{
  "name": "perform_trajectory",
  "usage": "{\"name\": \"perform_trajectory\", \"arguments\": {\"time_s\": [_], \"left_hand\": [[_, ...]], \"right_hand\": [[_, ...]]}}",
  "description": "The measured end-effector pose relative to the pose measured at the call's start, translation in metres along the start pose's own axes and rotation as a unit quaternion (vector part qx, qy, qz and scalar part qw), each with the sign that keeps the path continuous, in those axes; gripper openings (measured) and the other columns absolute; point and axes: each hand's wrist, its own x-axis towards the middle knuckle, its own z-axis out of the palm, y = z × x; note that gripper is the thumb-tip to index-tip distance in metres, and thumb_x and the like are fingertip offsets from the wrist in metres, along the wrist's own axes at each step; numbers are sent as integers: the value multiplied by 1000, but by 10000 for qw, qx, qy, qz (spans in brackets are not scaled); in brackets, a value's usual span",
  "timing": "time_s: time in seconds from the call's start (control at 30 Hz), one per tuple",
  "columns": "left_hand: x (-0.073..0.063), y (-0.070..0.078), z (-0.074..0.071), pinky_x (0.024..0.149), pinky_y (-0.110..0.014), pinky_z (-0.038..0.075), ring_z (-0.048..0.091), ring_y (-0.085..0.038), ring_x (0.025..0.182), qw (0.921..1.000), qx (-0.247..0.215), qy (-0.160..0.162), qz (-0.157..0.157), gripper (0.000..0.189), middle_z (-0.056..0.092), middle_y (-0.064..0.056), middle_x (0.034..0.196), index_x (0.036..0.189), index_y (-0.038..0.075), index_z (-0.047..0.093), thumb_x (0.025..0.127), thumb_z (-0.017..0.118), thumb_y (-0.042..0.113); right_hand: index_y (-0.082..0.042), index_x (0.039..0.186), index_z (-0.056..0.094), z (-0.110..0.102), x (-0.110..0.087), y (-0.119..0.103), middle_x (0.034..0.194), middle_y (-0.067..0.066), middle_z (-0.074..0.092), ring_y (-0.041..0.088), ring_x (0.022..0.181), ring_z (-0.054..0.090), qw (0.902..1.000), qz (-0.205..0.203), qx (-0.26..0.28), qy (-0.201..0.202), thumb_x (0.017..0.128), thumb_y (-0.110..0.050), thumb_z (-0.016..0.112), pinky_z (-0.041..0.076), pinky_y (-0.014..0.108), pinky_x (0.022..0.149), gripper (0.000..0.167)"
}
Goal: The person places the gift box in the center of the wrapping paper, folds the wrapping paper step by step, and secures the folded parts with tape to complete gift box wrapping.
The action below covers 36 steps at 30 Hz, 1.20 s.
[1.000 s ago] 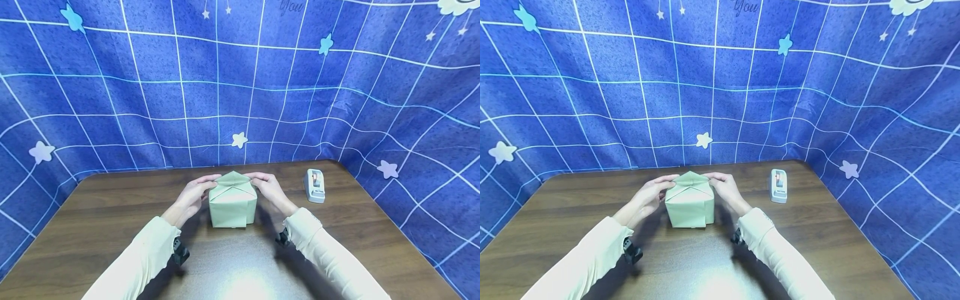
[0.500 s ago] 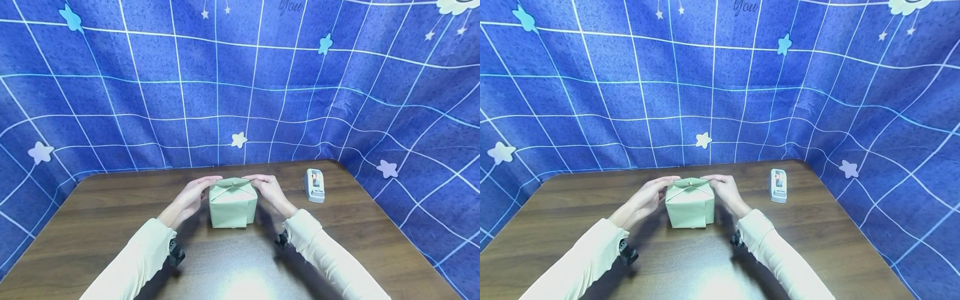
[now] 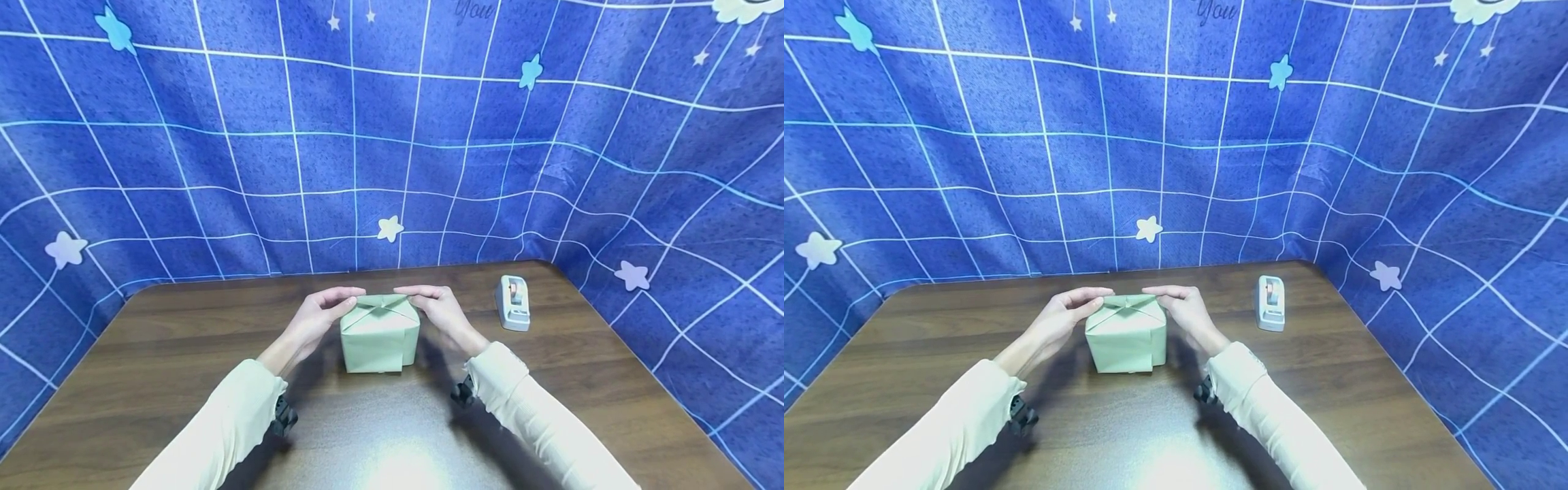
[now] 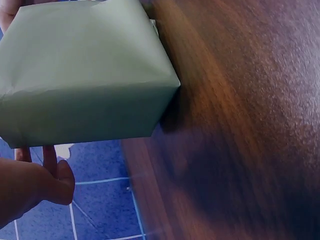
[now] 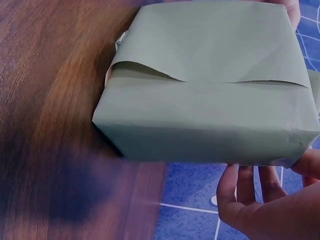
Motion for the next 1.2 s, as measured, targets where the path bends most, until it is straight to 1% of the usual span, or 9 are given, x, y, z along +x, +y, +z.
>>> {"name": "perform_trajectory", "arguments": {"time_s": [0.1,0.23,0.33,0.47,0.6,0.73,0.93,1.07,1.2], "left_hand": [[-1,1,-1,87,-22,45,55,-6,107,9997,163,-140,141,32,59,-11,124,117,2,60,88,59,15],[-2,1,-1,93,-25,41,51,-11,115,9984,498,-200,201,28,60,-8,123,114,3,63,88,58,12],[-3,1,0,99,-30,38,48,-15,121,9972,696,-140,217,26,59,-7,125,112,5,64,88,58,11],[-4,1,0,103,-37,35,47,-18,123,9964,810,-4,257,24,58,-6,126,110,6,66,87,59,11],[-6,2,0,105,-39,34,48,-19,123,9954,880,40,364,24,59,-7,125,108,5,67,86,60,10],[-7,3,1,103,-38,36,49,-19,122,9945,988,53,353,22,60,-7,124,106,4,68,86,60,11],[-9,7,5,102,-37,37,50,-19,121,9913,1251,305,254,21,61,-6,122,103,7,70,86,59,15],[-10,9,12,100,-38,37,54,-17,115,9807,1764,788,315,23,64,-3,115,97,12,72,83,65,29],[-11,6,18,94,-39,41,57,-17,109,9603,2413,1206,709,24,67,-1,110,91,16,73,78,70,35]], "right_hand": [[-19,110,68,2,-4,-7,112,-3,67,10,96,62,9999,-34,111,-41,84,-21,61,52,28,76,27],[-18,108,69,0,7,11,114,-4,65,11,107,59,9998,50,165,-40,84,-25,61,51,29,81,26],[-19,108,69,-3,14,24,114,-5,65,10,102,60,9996,180,228,-72,83,-31,61,51,30,79,29],[-17,108,68,3,0,1,113,-3,65,10,93,60,9997,231,98,-58,86,-30,57,50,29,76,28],[-14,104,69,13,-22,-39,105,-2,68,9,90,62,9999,126,7,5,82,-33,64,51,27,73,30],[-3,102,68,21,-39,-71,102,6,69,11,89,62,9996,169,203,58,81,-21,68,51,26,74,28],[0,105,66,22,-40,-77,105,8,67,10,91,61,9987,503,57,76,83,-12,65,49,25,79,25],[0,106,65,22,-40,-75,106,9,67,9,92,61,9992,374,24,137,85,-13,63,49,26,80,25],[-2,109,65,23,-40,-75,112,14,64,7,88,60,9985,380,209,324,87,-15,60,49,26,77,26]]}}
